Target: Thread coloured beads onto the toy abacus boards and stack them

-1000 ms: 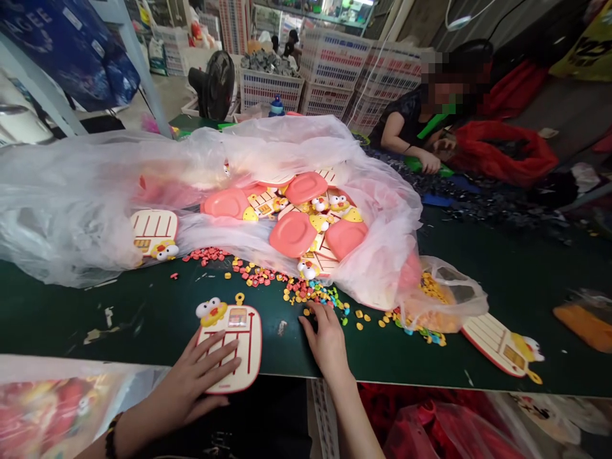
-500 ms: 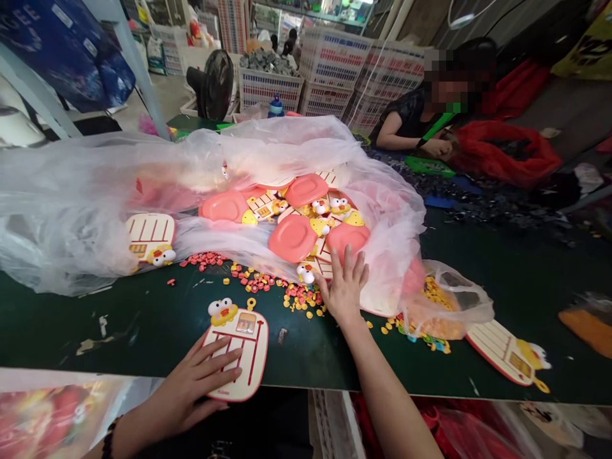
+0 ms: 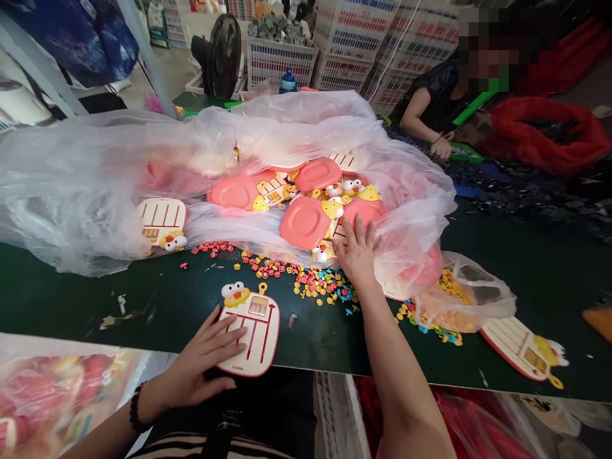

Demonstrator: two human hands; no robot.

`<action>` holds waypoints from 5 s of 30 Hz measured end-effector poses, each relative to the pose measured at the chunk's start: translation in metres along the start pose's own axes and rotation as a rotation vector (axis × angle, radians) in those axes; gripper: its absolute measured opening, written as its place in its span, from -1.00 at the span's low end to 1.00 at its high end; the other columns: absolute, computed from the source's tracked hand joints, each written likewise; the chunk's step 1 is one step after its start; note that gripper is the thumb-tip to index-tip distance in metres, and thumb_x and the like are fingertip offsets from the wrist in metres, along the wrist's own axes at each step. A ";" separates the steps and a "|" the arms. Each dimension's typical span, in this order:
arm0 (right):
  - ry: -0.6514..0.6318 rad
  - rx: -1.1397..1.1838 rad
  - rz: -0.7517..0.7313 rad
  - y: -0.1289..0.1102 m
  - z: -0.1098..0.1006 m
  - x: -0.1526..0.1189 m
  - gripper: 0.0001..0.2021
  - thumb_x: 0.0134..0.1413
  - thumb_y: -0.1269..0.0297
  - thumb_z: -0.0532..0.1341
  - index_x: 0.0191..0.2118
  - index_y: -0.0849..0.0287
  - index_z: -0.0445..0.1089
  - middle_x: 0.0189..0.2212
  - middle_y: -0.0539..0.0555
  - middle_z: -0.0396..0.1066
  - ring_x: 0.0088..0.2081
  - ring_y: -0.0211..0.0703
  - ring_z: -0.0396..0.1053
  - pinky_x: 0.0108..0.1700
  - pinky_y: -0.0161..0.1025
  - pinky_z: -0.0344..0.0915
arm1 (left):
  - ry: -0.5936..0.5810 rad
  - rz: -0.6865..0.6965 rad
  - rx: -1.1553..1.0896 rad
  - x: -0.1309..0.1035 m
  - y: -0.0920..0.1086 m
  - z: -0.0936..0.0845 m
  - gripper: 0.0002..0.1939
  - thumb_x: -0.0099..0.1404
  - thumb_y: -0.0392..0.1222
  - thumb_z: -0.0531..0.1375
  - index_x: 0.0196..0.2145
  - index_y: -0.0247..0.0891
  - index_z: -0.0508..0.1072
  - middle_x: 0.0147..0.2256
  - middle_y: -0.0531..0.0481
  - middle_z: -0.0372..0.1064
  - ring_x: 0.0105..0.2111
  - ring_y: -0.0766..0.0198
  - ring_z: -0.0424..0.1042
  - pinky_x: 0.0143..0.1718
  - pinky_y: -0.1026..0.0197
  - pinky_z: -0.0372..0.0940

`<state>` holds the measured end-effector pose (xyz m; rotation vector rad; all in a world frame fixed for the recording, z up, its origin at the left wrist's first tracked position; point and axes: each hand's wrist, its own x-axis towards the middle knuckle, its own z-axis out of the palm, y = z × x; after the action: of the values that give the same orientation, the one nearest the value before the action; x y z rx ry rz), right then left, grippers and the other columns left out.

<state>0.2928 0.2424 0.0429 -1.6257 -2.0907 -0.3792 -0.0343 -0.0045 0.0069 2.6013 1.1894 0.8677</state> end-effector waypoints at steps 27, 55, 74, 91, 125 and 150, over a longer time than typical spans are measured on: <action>-0.062 0.464 -0.227 -0.150 -0.015 0.020 -0.67 0.25 0.39 -0.03 -0.02 0.19 0.42 -0.07 0.22 0.45 -0.06 -0.02 0.42 -0.05 -0.11 0.37 | 0.092 -0.651 0.230 0.116 -0.129 0.013 -0.17 0.33 0.29 -0.10 0.22 -0.57 0.10 0.23 -0.53 0.04 0.25 -0.22 0.05 0.22 -0.24 -0.01; -0.262 0.739 -0.186 -0.146 -0.036 -0.084 -0.82 0.21 0.34 0.11 -0.23 0.09 0.48 -0.24 0.07 0.55 -0.22 -0.15 0.52 -0.17 -0.21 0.46 | -0.062 -0.122 0.080 0.040 0.012 0.005 -0.59 0.30 0.03 0.16 0.01 -0.25 0.39 0.03 -0.22 0.38 0.11 0.01 0.30 0.29 -0.29 -0.21; -0.263 0.466 -0.243 -0.157 -0.043 -0.116 -0.66 0.26 0.33 0.07 0.10 0.07 0.37 0.03 0.11 0.46 0.11 -0.04 0.37 0.05 -0.05 0.35 | 0.004 -0.275 0.002 0.025 0.009 0.010 -0.64 0.31 -0.05 0.14 0.03 -0.18 0.36 0.06 -0.23 0.33 0.16 -0.02 0.23 0.24 -0.26 -0.06; -0.202 0.371 -0.295 -0.182 -0.066 -0.156 -0.51 0.22 0.46 0.02 0.26 0.29 0.14 0.03 0.28 0.44 0.14 0.04 0.34 0.05 0.00 0.33 | -0.013 -0.264 0.011 0.021 0.005 0.011 -0.20 0.35 0.11 0.06 0.35 -0.31 -0.19 0.29 -0.33 -0.02 0.32 -0.04 -0.07 0.25 -0.15 -0.08; -0.038 0.435 -0.193 -0.145 -0.036 -0.086 -0.70 0.24 0.45 0.03 -0.05 0.15 0.44 -0.10 0.15 0.53 -0.09 -0.09 0.49 -0.05 -0.13 0.44 | 0.036 -0.217 0.131 0.014 0.002 0.005 -0.04 0.11 0.31 0.23 0.21 -0.48 0.09 0.09 -0.40 0.22 0.26 -0.28 0.01 0.14 -0.20 0.23; -0.336 0.528 -0.490 -0.205 -0.058 -0.137 -0.52 0.17 0.49 0.00 0.22 0.31 0.22 0.16 0.29 0.30 0.21 0.04 0.24 0.23 -0.01 0.25 | 0.135 -0.284 -0.001 0.003 0.003 0.005 -0.42 0.23 0.01 0.24 0.09 -0.33 0.19 0.01 -0.30 0.30 0.08 0.00 0.32 0.03 -0.02 0.36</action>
<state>0.1330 0.0460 0.0352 -0.9096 -2.5489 0.3060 -0.0278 -0.0040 0.0052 2.3237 1.5445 0.9916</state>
